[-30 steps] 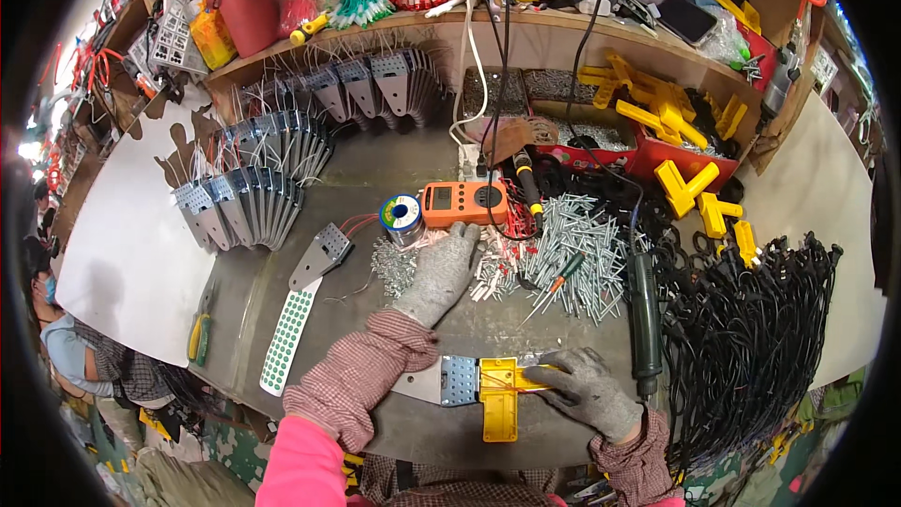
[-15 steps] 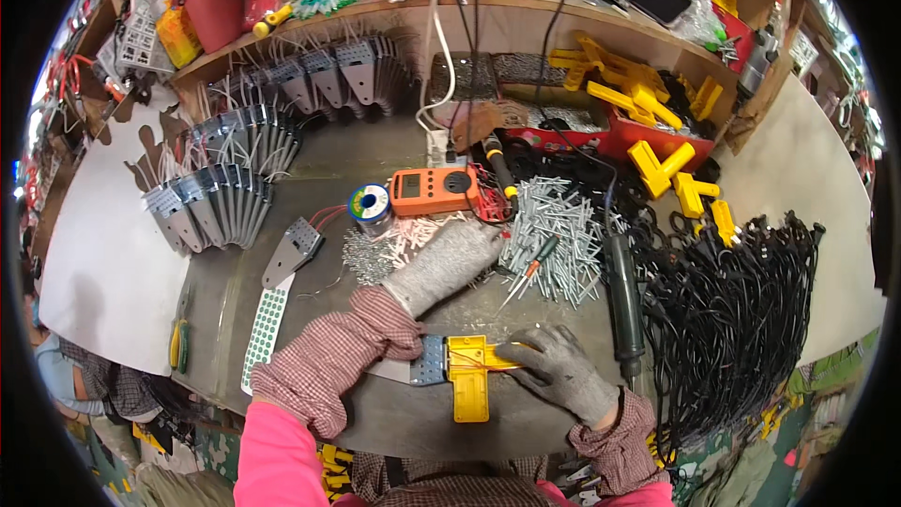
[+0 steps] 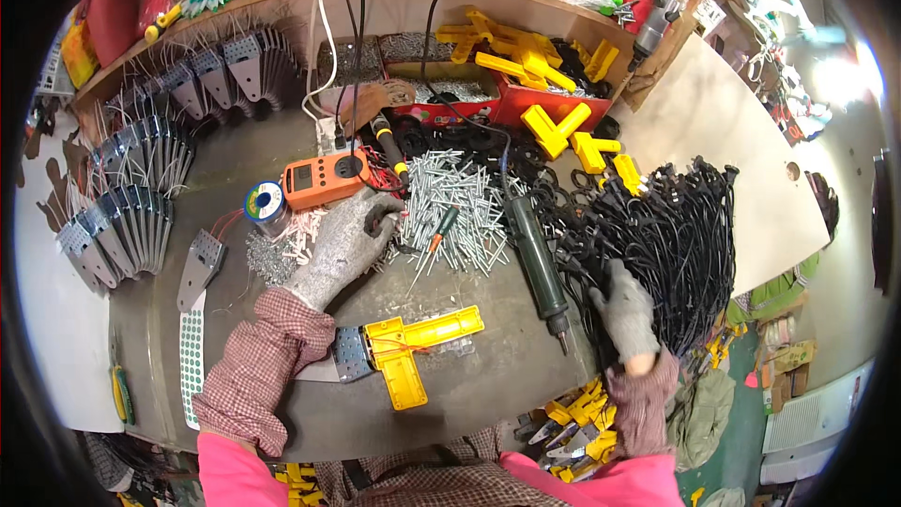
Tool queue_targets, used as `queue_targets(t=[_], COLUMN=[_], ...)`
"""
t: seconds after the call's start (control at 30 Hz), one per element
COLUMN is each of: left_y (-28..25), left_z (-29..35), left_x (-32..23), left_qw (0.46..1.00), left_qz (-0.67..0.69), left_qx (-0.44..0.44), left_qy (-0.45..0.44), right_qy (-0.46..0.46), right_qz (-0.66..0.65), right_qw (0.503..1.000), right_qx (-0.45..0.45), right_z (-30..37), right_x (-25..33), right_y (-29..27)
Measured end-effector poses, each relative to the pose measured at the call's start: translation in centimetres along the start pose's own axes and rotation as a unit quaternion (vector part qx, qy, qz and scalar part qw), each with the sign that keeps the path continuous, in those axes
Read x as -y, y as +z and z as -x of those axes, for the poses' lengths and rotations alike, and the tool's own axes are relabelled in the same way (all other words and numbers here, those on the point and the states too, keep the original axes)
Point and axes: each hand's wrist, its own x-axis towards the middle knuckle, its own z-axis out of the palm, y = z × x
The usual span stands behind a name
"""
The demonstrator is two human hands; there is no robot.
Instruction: The person organizes metal components on the table, places electrical wiring and metal parts into a plastic housing, solders the connections using a soldering iron, and positions the wires inside the housing by hand.
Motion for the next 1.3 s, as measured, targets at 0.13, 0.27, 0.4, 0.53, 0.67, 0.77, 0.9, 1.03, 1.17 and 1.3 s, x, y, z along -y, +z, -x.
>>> queue_targets(t=[0.13, 0.27, 0.4, 0.53, 0.67, 0.77, 0.9, 1.03, 1.17, 1.3], left_y=[0.0, -1.6, -3.8, -3.7, -1.7, -4.2, -5.8, -6.3, -7.3, -6.6], left_z=[0.4, 1.8, 6.3, 12.2, 13.5, 16.7, 21.1, 20.5, 18.8, 15.4], left_x=[0.5, 1.2, 0.0, -0.4, -0.7, -1.2, -0.6, -1.7, -1.5, -2.3], left_qw=[0.996, 0.959, 0.989, 0.978, 0.998, 0.994, 0.991, 0.988, 0.995, 0.983], left_qz=[0.049, 0.229, 0.116, 0.134, 0.052, 0.005, -0.048, 0.004, -0.006, 0.139], left_qx=[0.013, 0.047, 0.025, 0.08, 0.005, 0.009, -0.028, -0.06, -0.02, 0.025], left_qy=[-0.07, -0.16, -0.088, -0.135, -0.028, -0.113, -0.125, -0.145, -0.1, -0.115], right_qy=[-0.077, -0.12, 0.039, -0.217, -0.177, -0.317, -0.46, -0.536, -0.508, -0.508], right_qz=[-0.149, -0.053, -0.478, -0.425, -0.408, -0.112, -0.129, 0.114, 0.006, -0.013], right_qw=[0.984, 0.949, 0.872, 0.874, 0.889, 0.931, 0.852, 0.808, 0.834, 0.836], right_qx=[-0.066, -0.285, 0.097, 0.09, -0.108, -0.14, 0.214, 0.217, 0.216, 0.205], right_z=[-1.5, -5.1, -3.8, -3.4, -11.2, -9.0, -2.5, 4.6, 2.0, 0.6], right_x=[-1.9, -3.4, 1.3, 8.9, 13.1, 15.5, 12.2, 8.7, 8.7, 11.5], right_y=[0.2, -3.1, -9.8, -6.7, 4.0, 0.7, -2.9, -4.0, -3.6, -5.9])
